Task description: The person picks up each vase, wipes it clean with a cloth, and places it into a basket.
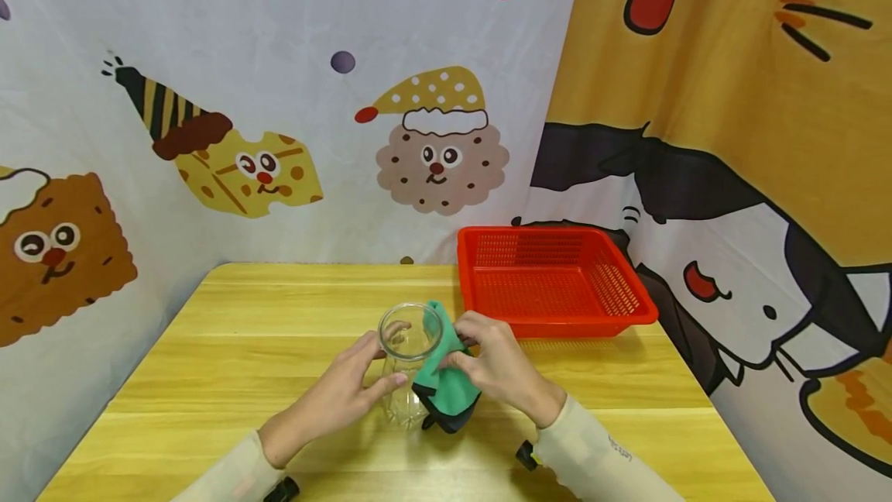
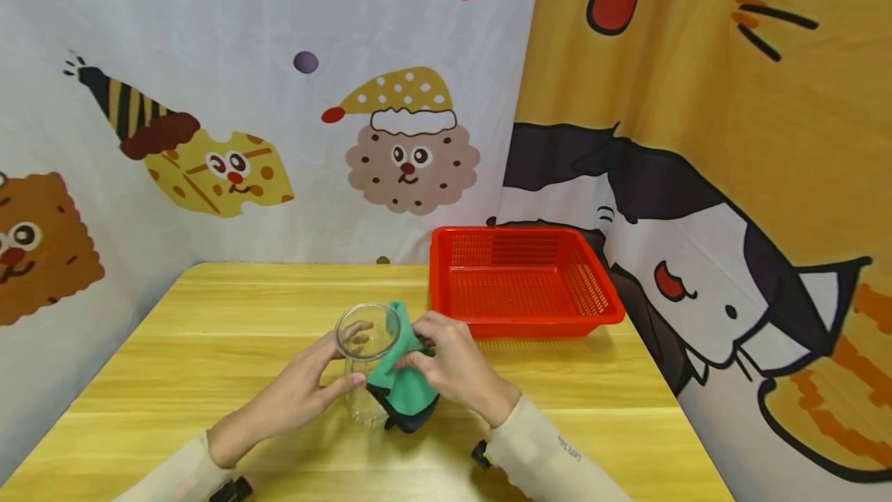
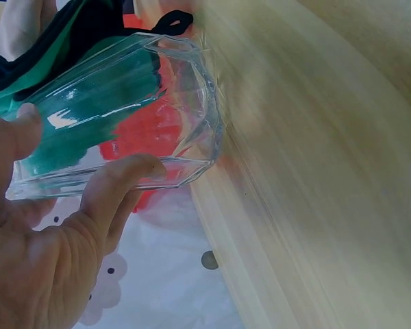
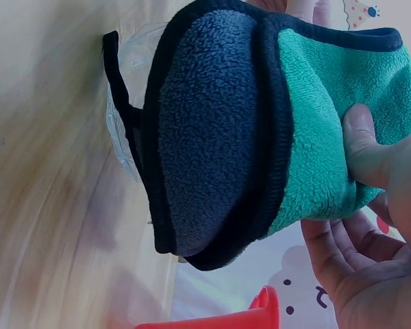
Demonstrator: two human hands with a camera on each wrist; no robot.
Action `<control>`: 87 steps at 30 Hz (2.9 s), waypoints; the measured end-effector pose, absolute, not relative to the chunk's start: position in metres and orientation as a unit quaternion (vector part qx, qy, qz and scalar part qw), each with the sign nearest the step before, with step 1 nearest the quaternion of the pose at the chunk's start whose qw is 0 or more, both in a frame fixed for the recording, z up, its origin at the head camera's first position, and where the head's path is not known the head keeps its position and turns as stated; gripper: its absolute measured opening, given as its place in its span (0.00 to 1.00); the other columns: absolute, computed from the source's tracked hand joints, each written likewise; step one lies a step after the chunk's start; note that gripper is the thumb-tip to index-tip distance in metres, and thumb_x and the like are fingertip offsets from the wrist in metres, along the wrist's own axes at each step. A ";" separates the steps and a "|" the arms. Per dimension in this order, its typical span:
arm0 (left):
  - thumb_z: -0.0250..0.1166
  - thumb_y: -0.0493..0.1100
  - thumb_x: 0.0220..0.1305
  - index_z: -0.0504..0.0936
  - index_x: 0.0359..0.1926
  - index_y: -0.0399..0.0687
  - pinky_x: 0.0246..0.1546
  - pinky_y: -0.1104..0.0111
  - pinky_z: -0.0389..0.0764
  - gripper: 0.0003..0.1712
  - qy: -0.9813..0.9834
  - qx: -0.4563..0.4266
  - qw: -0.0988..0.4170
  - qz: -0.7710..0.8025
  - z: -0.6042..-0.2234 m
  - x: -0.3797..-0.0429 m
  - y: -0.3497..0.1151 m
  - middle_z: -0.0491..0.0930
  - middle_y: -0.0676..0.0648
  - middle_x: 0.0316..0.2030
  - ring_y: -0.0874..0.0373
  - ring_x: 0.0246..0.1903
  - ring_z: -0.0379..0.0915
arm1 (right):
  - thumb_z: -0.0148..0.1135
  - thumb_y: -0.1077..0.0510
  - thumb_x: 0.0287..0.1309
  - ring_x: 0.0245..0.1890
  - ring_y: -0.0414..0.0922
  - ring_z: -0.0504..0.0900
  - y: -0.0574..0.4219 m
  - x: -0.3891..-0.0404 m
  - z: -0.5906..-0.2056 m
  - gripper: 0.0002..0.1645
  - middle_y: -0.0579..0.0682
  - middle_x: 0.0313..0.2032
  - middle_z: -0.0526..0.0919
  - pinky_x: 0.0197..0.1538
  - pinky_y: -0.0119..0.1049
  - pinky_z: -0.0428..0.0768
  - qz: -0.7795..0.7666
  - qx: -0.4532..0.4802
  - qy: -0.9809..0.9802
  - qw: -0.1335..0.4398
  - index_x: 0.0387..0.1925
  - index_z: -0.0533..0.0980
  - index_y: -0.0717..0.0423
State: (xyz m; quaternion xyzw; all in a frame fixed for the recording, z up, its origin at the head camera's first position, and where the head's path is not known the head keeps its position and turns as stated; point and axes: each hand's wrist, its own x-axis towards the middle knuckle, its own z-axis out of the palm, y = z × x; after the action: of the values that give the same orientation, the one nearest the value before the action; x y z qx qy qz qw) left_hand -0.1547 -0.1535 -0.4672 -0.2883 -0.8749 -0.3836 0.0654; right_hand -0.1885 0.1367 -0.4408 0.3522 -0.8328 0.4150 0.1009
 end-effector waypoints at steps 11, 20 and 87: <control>0.73 0.46 0.84 0.70 0.88 0.47 0.67 0.40 0.95 0.40 -0.872 -0.292 0.070 -0.386 -0.466 -0.154 -0.153 0.87 0.40 0.70 0.46 0.63 0.91 | 0.88 0.65 0.63 0.42 0.36 0.88 0.135 -0.187 -0.437 0.13 0.48 0.44 0.92 0.48 0.29 0.95 0.377 0.361 -0.848 0.092 0.46 0.92 0.55; 0.74 0.44 0.83 0.69 0.89 0.49 0.69 0.39 0.93 0.41 -0.875 -0.278 0.051 -0.394 -0.465 -0.154 -0.152 0.85 0.39 0.72 0.45 0.65 0.90 | 0.88 0.64 0.63 0.42 0.36 0.87 0.135 -0.188 -0.439 0.12 0.47 0.42 0.91 0.46 0.27 0.94 0.356 0.362 -0.857 0.085 0.46 0.92 0.55; 0.73 0.48 0.85 0.65 0.92 0.53 0.72 0.38 0.91 0.43 -0.877 -0.268 0.032 -0.396 -0.471 -0.156 -0.153 0.84 0.41 0.74 0.46 0.67 0.89 | 0.88 0.69 0.60 0.35 0.37 0.90 0.135 -0.196 -0.481 0.14 0.49 0.31 0.91 0.32 0.18 0.83 0.234 0.363 -0.902 -0.029 0.33 0.88 0.53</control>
State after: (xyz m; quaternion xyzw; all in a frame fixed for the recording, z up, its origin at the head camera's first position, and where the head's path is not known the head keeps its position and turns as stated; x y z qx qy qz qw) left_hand -0.1556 -0.1528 -0.4706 -0.2685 -0.8774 -0.3963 0.0322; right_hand -0.1955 0.1354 -0.4813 0.3626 -0.9017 0.2338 -0.0288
